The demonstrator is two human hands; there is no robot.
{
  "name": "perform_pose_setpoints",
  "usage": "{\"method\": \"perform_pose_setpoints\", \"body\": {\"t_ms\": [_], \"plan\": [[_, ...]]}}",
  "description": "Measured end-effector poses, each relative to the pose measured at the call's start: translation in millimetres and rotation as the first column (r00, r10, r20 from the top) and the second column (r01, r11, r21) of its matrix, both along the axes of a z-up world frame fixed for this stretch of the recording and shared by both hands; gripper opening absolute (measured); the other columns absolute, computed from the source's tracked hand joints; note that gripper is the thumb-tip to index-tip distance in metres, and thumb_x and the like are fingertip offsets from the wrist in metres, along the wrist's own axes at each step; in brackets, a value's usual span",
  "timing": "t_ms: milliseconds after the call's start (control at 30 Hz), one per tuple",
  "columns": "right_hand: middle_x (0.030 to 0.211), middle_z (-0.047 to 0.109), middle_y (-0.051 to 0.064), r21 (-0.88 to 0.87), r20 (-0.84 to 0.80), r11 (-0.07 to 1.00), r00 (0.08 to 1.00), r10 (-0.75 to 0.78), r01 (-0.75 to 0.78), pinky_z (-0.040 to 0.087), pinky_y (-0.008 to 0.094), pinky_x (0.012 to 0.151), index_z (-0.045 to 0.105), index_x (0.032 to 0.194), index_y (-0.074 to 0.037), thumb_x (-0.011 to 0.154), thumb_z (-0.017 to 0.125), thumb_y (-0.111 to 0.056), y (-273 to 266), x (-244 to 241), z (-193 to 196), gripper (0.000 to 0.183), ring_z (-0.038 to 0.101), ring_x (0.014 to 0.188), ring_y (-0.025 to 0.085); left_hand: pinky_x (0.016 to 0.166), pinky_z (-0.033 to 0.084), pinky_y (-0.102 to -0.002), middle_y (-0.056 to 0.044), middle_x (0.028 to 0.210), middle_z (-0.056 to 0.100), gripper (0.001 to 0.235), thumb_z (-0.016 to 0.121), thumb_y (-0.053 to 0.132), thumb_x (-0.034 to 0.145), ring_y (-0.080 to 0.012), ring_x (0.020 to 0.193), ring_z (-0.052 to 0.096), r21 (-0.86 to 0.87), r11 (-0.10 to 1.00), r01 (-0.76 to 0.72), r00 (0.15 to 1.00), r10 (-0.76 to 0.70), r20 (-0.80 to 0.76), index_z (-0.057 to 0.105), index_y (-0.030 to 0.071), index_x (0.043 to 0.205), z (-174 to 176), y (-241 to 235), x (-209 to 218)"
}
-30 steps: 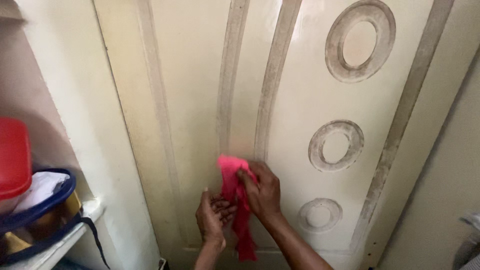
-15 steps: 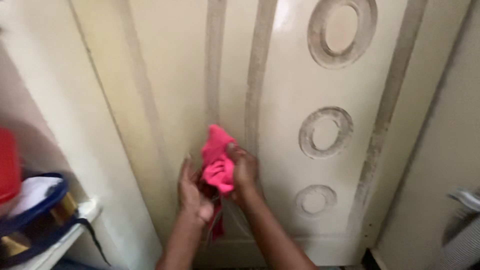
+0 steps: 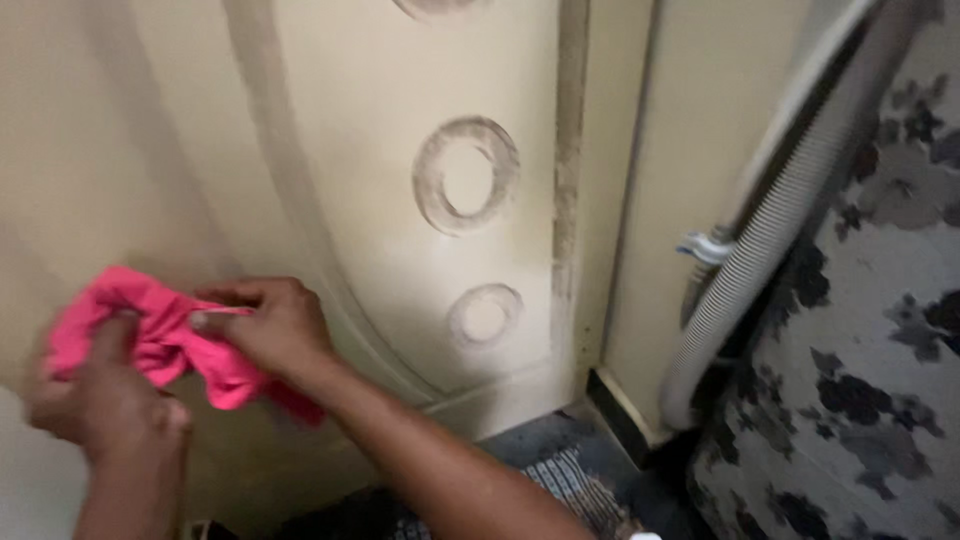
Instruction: The person wipes a cream-colored door with a pink cloth. They clean the handle, latch, and decorative panels, moving from top to bottom and covering the entire surface.
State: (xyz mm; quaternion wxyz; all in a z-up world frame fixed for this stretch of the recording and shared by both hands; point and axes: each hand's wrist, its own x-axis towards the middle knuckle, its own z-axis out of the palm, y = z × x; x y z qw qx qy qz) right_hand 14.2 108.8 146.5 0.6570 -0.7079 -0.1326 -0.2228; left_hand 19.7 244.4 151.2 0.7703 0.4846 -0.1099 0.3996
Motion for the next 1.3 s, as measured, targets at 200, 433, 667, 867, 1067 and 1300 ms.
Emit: {"method": "perform_pose_setpoints", "body": {"t_ms": [200,433,667,867,1067,1300], "plan": [[0.118,0.075,0.015,0.088,0.082,0.995,0.996,0.028,-0.035,0.055,0.036,0.095,0.068,0.139,-0.009,0.084,0.078,-0.052,2,-1,12,0.071,0.071,0.108,0.023,0.091,0.065,-0.042,-0.012,0.115,0.072,0.021,0.059,-0.003,0.095,-0.025,0.103,0.079,-0.343,0.82,0.458,0.867,-0.497,-0.03,0.066,0.002,0.114,35,1,-12],[0.12,0.075,0.016,0.149,0.034,0.957,0.968,0.247,-0.25,0.056,0.037,0.096,0.069,0.134,-0.005,0.079,0.075,-0.056,0,-12,26,0.074,0.071,0.109,0.022,0.098,0.058,-0.032,-0.004,0.117,0.072,0.026,0.064,0.013,0.1,-0.0157,0.105,0.073,-0.283,0.722,0.631,0.727,-0.678,-0.11,0.066,0.007,0.125,35,0,-7],[0.127,0.071,0.009,0.446,0.069,0.74,0.844,0.533,-0.504,0.054,0.036,0.097,0.064,0.138,-0.008,0.097,0.056,-0.055,-35,23,22,0.063,0.069,0.109,0.019,0.1,0.057,-0.039,-0.004,0.118,0.073,0.031,0.064,0.019,0.101,-0.0179,0.11,0.072,-0.182,0.799,0.573,0.799,-0.594,-0.093,0.065,0.005,0.128,41,-1,-13],[0.127,0.07,0.01,0.655,0.049,0.626,0.85,0.525,-0.424,0.049,0.025,0.066,0.059,0.144,-0.009,0.092,0.036,-0.08,-87,20,37,0.091,0.066,0.077,0.01,0.105,0.057,-0.04,-0.004,0.118,0.073,0.025,0.067,0.018,0.103,-0.0194,0.112,0.071,-0.297,0.736,0.608,0.781,-0.622,0.058,0.066,0.006,0.125,42,16,-7],[0.115,0.072,0.01,0.794,0.342,0.133,0.617,0.708,-0.593,0.03,0.019,0.044,0.049,0.147,-0.012,0.091,0.04,-0.083,-92,10,40,0.091,0.043,0.05,0.005,0.099,0.057,-0.041,-0.002,0.114,0.073,0.025,0.068,0.02,0.1,-0.0187,0.109,0.07,-0.33,0.744,0.581,0.79,-0.613,0.01,0.067,0.011,0.123,34,20,-4],[0.116,0.071,0.012,0.605,0.594,-0.246,0.224,0.772,-0.758,0.027,0.019,0.044,0.04,0.159,-0.012,0.099,0.038,-0.083,-90,14,29,0.093,0.033,0.046,0.003,0.1,0.057,-0.042,-0.005,0.116,0.073,0.024,0.063,0.019,0.099,-0.0209,0.109,0.071,-0.275,0.698,0.661,0.721,-0.692,-0.023,0.066,0.008,0.12,37,8,-10]]}}
